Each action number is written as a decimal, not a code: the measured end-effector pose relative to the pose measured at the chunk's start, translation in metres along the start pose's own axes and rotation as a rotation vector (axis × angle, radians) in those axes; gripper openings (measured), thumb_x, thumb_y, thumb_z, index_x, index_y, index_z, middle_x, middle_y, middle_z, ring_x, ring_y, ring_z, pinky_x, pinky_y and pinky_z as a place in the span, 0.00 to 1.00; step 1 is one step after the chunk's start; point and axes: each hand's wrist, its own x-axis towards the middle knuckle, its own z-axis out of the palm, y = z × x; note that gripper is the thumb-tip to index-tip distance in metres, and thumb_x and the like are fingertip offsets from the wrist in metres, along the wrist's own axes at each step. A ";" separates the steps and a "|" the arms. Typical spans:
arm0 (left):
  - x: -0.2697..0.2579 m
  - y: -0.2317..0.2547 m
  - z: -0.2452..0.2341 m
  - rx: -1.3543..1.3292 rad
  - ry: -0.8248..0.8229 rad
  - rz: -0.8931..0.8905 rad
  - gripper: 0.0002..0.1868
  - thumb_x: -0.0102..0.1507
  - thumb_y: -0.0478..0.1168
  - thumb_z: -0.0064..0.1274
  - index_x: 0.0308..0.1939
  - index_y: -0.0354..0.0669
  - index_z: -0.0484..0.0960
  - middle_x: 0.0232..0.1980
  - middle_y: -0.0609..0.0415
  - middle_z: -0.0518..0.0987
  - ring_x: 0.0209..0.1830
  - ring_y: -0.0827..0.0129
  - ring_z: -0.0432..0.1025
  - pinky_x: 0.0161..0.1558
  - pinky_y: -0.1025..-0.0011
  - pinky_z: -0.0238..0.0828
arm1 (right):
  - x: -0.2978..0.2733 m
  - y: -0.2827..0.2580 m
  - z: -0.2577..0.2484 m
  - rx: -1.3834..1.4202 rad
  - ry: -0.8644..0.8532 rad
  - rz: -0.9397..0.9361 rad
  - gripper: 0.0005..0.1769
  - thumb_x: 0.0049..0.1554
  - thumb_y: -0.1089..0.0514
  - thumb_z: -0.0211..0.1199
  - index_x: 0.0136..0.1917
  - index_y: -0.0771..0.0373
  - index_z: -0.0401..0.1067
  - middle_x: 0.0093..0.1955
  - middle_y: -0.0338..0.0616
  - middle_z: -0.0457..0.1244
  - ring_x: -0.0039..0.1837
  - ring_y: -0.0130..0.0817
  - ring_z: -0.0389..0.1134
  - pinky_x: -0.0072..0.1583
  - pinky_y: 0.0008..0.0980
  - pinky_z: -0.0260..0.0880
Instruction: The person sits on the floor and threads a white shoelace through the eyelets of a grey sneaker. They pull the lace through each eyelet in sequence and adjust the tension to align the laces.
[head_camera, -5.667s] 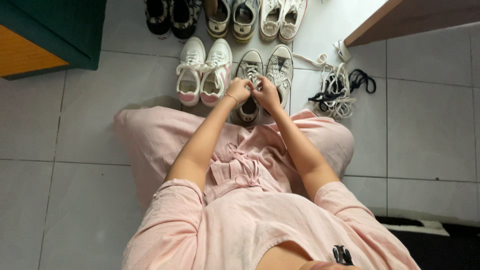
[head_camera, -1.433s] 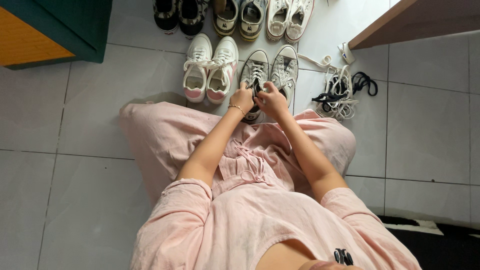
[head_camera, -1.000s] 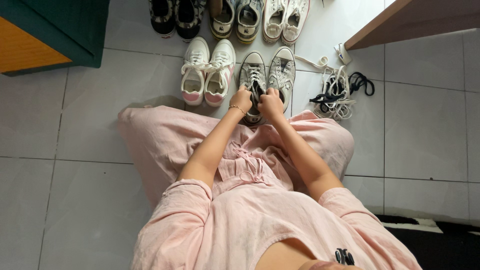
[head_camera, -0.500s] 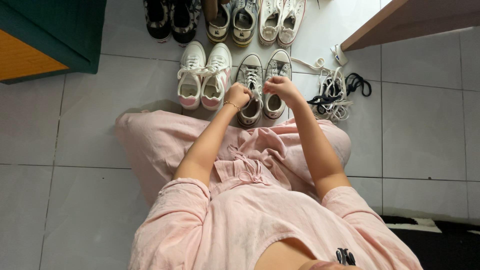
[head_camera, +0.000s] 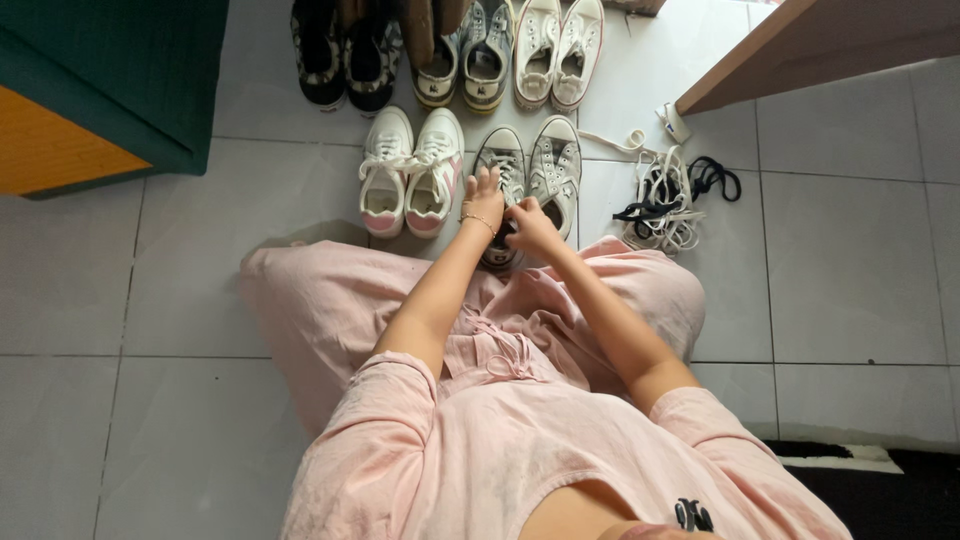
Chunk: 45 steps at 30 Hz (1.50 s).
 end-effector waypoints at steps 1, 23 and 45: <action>0.003 0.000 -0.001 0.033 -0.039 0.014 0.13 0.55 0.43 0.54 0.42 0.48 0.88 0.73 0.52 0.60 0.74 0.56 0.50 0.66 0.53 0.43 | -0.002 -0.006 0.002 -0.046 0.039 -0.029 0.33 0.41 0.59 0.70 0.62 0.61 0.71 0.68 0.61 0.54 0.64 0.59 0.62 0.63 0.44 0.66; -0.003 -0.032 -0.116 -0.542 0.078 -0.069 0.04 0.53 0.44 0.63 0.30 0.54 0.85 0.56 0.56 0.69 0.63 0.58 0.58 0.65 0.45 0.43 | 0.033 0.045 -0.032 0.847 -0.064 0.242 0.14 0.57 0.55 0.68 0.56 0.59 0.77 0.47 0.36 0.67 0.47 0.26 0.68 0.48 0.27 0.69; -0.009 -0.096 -0.325 -1.494 0.483 0.052 0.08 0.65 0.29 0.55 0.44 0.40 0.89 0.41 0.56 0.88 0.39 0.80 0.82 0.41 0.79 0.81 | 0.038 0.014 0.005 0.140 0.267 -0.181 0.16 0.49 0.60 0.72 0.51 0.59 0.77 0.48 0.50 0.63 0.51 0.49 0.66 0.52 0.41 0.67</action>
